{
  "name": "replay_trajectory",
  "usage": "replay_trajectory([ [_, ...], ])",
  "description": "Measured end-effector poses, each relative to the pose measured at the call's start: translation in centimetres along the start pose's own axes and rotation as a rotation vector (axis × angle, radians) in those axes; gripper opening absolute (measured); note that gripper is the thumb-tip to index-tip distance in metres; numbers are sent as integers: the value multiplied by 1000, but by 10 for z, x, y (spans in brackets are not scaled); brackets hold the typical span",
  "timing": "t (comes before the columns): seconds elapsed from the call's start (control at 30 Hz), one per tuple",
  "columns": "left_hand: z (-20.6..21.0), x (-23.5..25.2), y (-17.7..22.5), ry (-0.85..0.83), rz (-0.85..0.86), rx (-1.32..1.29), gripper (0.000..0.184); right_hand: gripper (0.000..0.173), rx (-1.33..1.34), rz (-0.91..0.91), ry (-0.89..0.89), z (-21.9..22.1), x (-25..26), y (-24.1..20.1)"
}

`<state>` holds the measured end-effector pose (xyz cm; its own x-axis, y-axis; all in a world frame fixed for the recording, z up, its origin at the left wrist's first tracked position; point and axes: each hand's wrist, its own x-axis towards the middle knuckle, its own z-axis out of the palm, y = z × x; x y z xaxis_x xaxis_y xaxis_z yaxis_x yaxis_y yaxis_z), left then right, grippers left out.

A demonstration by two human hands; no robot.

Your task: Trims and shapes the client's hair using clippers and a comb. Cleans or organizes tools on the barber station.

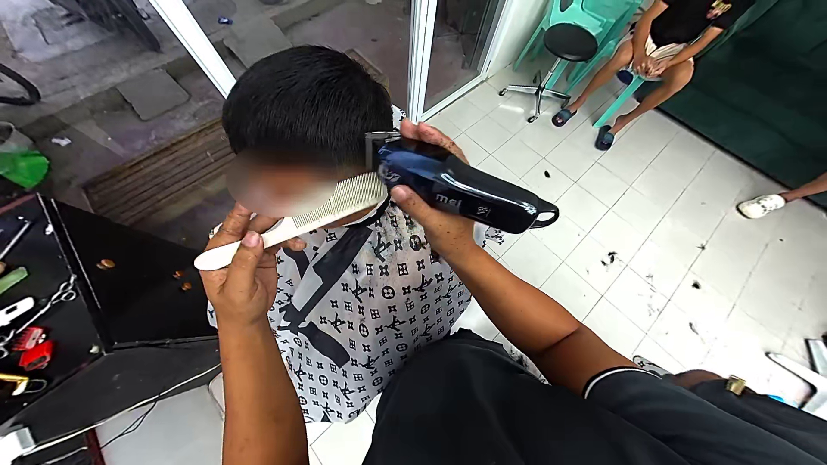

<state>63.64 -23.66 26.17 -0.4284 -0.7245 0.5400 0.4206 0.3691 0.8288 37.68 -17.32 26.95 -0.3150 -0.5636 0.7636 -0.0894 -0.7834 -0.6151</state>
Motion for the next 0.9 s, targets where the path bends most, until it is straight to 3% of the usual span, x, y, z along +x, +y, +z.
replay_trajectory([
  [0.13, 7, 1, 3, 16, 6, 24, 45, 63, 43, 24, 132, -8, 2, 10],
  [0.33, 15, 16, 5, -21, 100, 18, 46, 61, 86, 39, 185, -7, 1, 15],
  [0.5, 8, 17, -4, -45, 122, -1, 42, 67, 34, 34, 63, 5, -1, 5],
  [0.63, -29, 8, -20, -86, -21, -160, 40, 67, -34, 2, -62, 9, 2, -10],
  [0.73, -48, 5, -37, -45, -81, -273, 40, 68, -76, 10, -69, 11, 4, -14],
  [0.9, -41, 22, -37, -37, -15, -291, 43, 66, -105, 35, -37, 22, 7, -17],
])
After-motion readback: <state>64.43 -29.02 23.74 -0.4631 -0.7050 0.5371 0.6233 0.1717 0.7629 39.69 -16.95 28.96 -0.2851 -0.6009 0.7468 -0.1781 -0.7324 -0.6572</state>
